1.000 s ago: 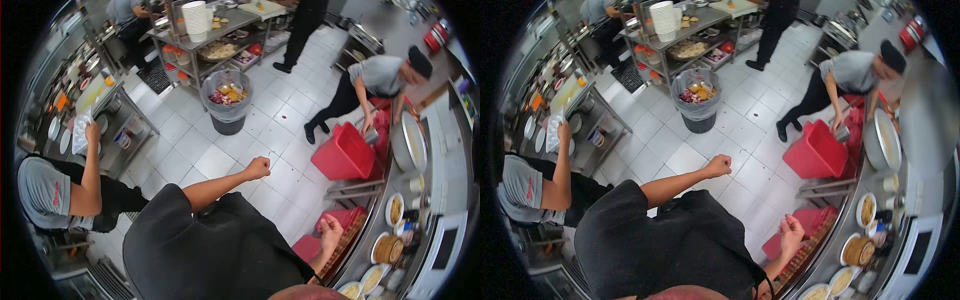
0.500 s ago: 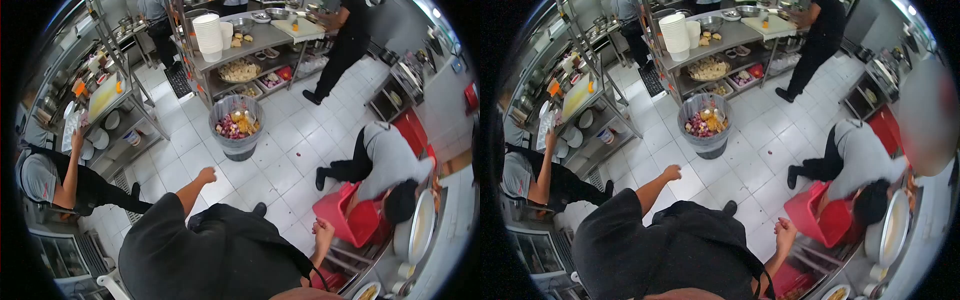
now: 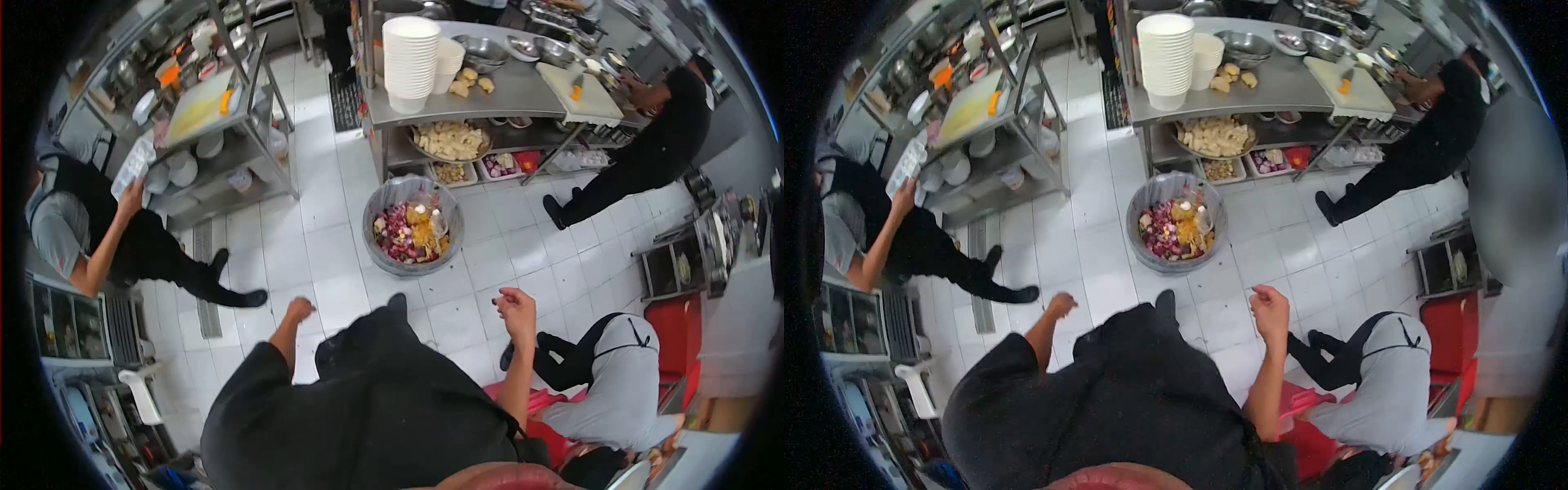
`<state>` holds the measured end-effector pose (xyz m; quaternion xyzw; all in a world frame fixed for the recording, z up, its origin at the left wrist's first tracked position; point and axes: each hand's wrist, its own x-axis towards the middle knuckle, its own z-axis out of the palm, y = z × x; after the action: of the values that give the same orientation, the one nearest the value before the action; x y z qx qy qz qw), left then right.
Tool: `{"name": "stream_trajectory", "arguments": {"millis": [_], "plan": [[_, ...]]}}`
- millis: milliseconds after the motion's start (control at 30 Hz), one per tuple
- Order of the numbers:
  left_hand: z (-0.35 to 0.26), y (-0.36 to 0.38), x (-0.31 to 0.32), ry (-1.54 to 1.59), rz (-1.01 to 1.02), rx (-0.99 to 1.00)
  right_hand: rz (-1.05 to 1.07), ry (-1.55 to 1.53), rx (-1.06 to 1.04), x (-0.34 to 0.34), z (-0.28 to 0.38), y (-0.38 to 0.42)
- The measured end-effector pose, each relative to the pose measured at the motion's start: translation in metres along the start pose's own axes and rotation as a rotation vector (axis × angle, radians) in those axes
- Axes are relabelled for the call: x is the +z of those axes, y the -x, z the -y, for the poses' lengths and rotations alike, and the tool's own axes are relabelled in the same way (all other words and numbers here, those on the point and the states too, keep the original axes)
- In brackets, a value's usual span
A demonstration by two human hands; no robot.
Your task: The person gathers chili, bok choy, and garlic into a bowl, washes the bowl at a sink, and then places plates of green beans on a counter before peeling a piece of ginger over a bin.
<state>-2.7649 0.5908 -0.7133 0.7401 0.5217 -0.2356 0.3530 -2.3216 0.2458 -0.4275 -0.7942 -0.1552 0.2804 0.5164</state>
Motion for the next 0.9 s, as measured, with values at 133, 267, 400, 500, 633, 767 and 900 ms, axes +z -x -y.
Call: {"name": "stream_trajectory", "arguments": {"millis": [133, 267, 400, 500, 633, 767, 900], "plan": [[-0.051, 0.001, -0.056, 0.135, -0.191, 0.066, 0.097, -0.003, 0.077, 0.029, 0.004, -0.045], [-0.048, 0.002, -0.1, 0.501, -0.317, -0.075, 0.215, 0.031, 0.021, 0.059, 0.016, -0.096], [0.012, 0.024, -0.097, 0.546, -0.535, -0.165, 0.329, 0.163, -0.155, 0.085, 0.035, -0.157], [0.021, 0.053, -0.084, 0.598, -0.482, -0.347, 0.377, 0.162, -0.224, 0.099, 0.058, -0.189], [-0.007, 0.057, -0.048, 0.781, -0.463, -0.372, 0.458, 0.175, -0.208, 0.095, 0.083, -0.222], [-0.114, 0.019, -0.058, 0.824, -0.388, -0.293, 0.436, 0.223, -0.255, 0.049, 0.089, -0.268], [-0.263, -0.038, -0.085, 0.637, -0.597, 0.253, 0.399, 0.18, -0.161, -0.002, 0.067, -0.3]]}}
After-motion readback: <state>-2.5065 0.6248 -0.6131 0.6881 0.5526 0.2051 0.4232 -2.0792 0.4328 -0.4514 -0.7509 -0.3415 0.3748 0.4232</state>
